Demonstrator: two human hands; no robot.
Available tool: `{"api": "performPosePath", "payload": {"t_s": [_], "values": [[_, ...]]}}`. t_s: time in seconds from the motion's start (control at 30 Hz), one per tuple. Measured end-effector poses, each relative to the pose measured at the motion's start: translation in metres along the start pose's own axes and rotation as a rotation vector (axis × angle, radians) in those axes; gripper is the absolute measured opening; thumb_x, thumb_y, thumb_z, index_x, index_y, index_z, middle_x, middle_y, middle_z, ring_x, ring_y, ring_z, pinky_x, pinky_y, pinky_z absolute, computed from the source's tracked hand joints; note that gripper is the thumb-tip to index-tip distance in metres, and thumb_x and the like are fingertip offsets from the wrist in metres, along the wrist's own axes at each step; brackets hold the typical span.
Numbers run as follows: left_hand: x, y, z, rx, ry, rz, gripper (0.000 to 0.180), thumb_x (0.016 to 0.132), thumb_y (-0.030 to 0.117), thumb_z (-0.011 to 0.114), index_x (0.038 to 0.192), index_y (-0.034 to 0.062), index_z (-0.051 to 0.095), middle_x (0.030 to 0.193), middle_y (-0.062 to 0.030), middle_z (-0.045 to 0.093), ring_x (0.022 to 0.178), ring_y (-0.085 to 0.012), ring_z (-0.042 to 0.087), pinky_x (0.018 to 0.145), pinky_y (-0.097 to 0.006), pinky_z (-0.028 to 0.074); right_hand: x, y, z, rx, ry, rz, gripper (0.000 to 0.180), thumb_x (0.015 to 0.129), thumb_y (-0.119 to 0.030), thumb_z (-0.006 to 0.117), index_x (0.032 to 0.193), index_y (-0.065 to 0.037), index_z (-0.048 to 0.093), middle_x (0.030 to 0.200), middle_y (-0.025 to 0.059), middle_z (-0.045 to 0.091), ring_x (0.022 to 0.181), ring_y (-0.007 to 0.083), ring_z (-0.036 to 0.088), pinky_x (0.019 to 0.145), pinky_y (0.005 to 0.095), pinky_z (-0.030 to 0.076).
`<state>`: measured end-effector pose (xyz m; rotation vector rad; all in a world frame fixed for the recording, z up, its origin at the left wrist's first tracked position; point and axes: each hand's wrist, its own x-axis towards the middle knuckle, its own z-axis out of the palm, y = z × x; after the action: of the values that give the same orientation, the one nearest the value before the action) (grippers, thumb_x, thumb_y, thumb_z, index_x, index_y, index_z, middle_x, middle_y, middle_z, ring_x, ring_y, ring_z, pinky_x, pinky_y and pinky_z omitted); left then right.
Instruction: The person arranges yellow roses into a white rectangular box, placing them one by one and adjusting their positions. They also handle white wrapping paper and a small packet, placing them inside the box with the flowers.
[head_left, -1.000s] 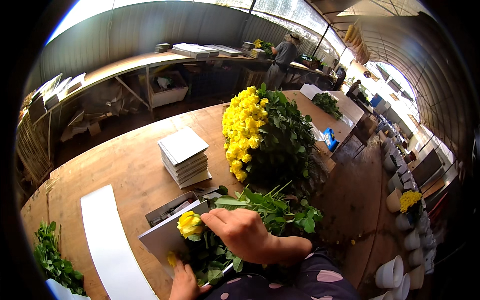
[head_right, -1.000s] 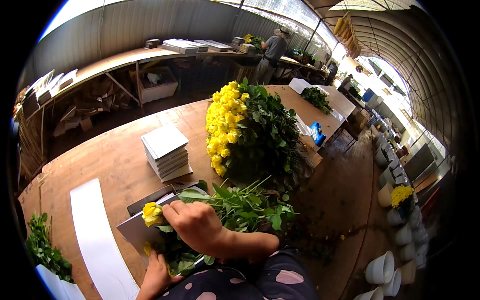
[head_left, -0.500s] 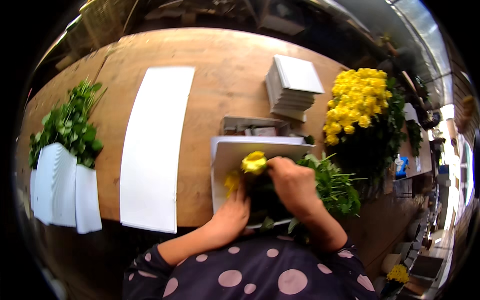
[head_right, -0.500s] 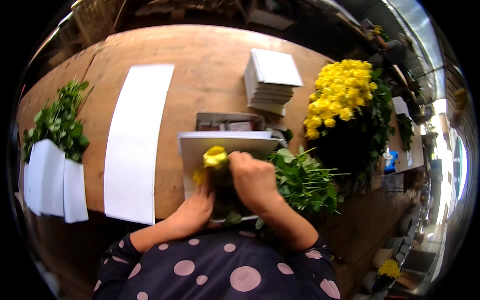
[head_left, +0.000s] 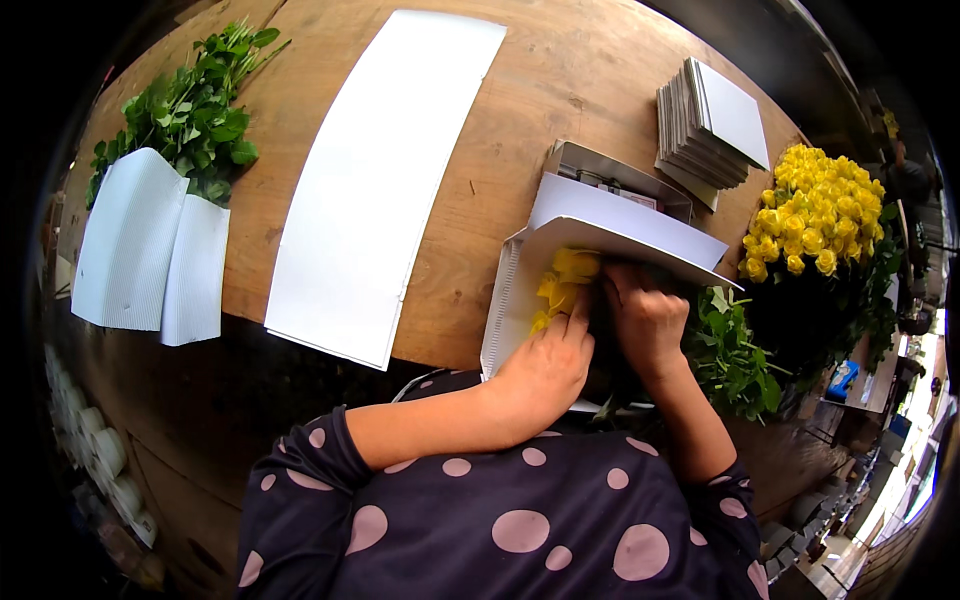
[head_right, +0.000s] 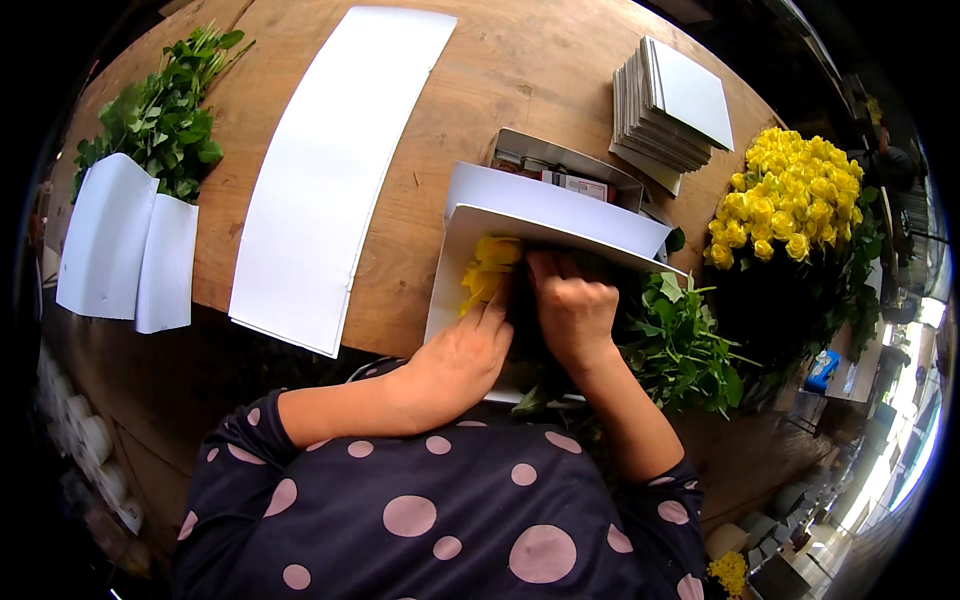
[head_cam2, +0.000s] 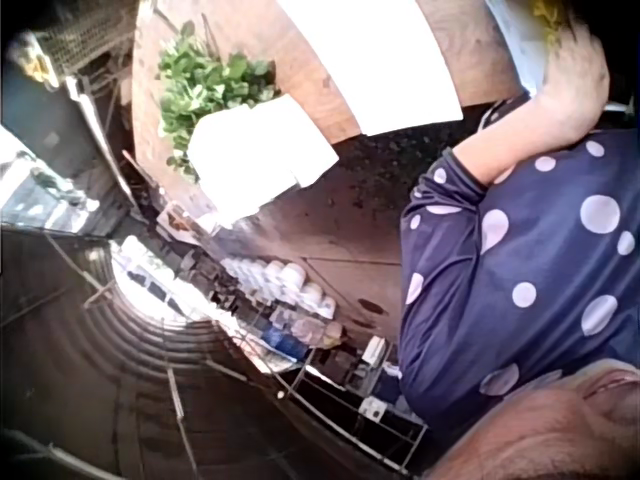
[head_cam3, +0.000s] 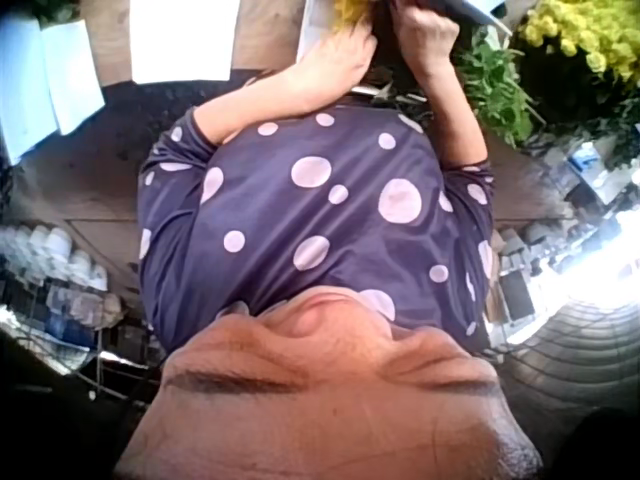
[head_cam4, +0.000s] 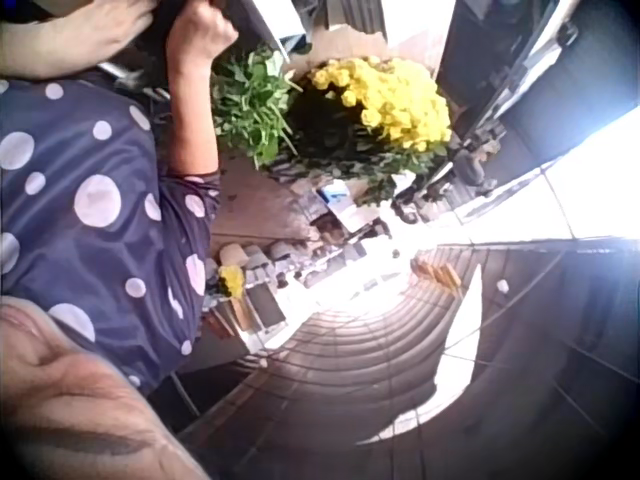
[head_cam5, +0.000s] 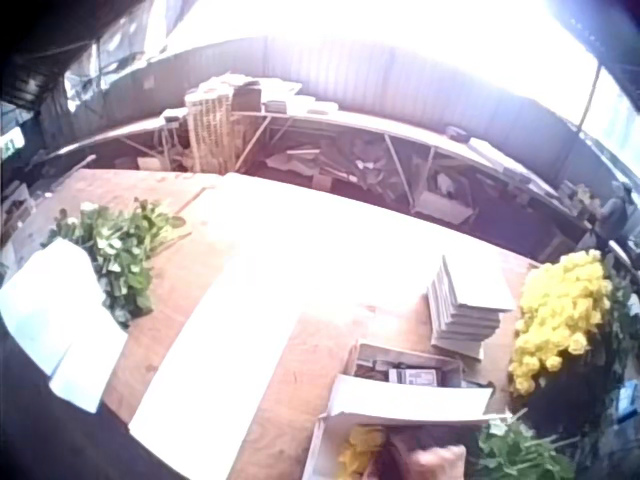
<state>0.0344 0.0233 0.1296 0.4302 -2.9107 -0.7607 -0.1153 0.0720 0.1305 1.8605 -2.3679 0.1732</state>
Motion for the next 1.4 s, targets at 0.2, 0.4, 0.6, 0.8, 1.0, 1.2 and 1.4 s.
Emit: {"api": "performPosePath", "payload": {"t_s": [0.2,0.4,0.6,0.8,1.0,1.2,1.4], "values": [[0.001,-0.006,-0.003,-0.036,-0.019,0.011,0.019,0.07,0.006,0.05,0.085,-0.0053,0.052,0.109,-0.0258,0.045,0.086,-0.0265,0.051,0.078,-0.031,0.045,-0.001,-0.006,0.021,-0.053,0.072,-0.083,0.015,0.066,-0.012,0.055,0.081,-0.014,0.056,0.068,0.0009,0.055,0.051,0.0163,0.057,0.042,0.0279,0.045],[0.006,-0.012,-0.01,-0.17,-0.073,-0.033,0.013,0.072,0.0,0.048,0.083,-0.0053,0.047,0.098,-0.0232,0.046,0.086,-0.0325,0.052,0.075,-0.037,0.046,0.0,-0.009,0.017,0.028,-0.151,-0.048,0.023,0.068,-0.011,0.053,0.091,-0.007,0.05,0.081,0.0096,0.054,0.065,0.0231,0.057,0.056,0.0341,0.048],[0.006,-0.034,-0.011,-0.482,0.101,0.034,0.016,0.077,0.007,0.056,0.09,-0.003,0.052,0.1,-0.0186,0.051,0.086,-0.0283,0.056,0.071,-0.035,0.048,0.003,0.007,0.005,0.373,-0.373,-0.077,0.027,0.07,-0.005,0.053,0.097,-0.002,0.046,0.09,0.0184,0.051,0.078,0.0373,0.053,0.065,0.0438,0.045],[0.006,-0.083,-0.003,-1.045,0.361,-0.548,0.013,0.085,0.012,0.054,0.094,0.0023,0.057,0.083,-0.0009,0.056,0.065,-0.0052,0.048,0.06,-0.019,0.042,0.001,0.006,0.003,0.371,-0.402,-0.014,0.031,0.076,-0.008,0.049,0.106,-0.001,0.047,0.102,0.0203,0.05,0.087,0.0363,0.053,0.073,0.0419,0.045],[0.02,-0.102,0.023,-1.352,0.365,-0.662,0.017,0.084,0.011,0.056,0.097,0.0011,0.057,0.081,-0.0008,0.059,0.068,-0.0049,0.05,0.062,-0.018,0.042,0.006,0.01,-0.001,0.416,-0.497,-0.041,0.038,0.077,-0.014,0.054,0.112,-0.001,0.047,0.11,0.0213,0.048,0.095,0.0355,0.052,0.079,0.0405,0.044],[0.022,-0.1,0.031,-1.258,0.431,-0.594,0.016,0.083,0.006,0.055,0.097,0.0,0.06,0.086,-0.0005,0.061,0.079,-0.0055,0.053,0.071,-0.019,0.042,0.003,0.009,0.005,0.395,-0.439,-0.019,0.038,0.077,-0.017,0.055,0.112,-0.002,0.047,0.112,0.0202,0.048,0.095,0.0356,0.052,0.08,0.0402,0.044],[0.02,-0.102,0.033,-1.222,0.455,-0.594,0.015,0.083,0.006,0.055,0.096,-0.0007,0.06,0.084,0.001,0.06,0.075,-0.004,0.052,0.069,-0.019,0.042,0.009,0.009,0.003,0.38,-0.485,-0.05,0.036,0.077,-0.015,0.055,0.11,-0.003,0.048,0.107,0.0193,0.051,0.091,0.0348,0.054,0.078,0.0396,0.045]]}}
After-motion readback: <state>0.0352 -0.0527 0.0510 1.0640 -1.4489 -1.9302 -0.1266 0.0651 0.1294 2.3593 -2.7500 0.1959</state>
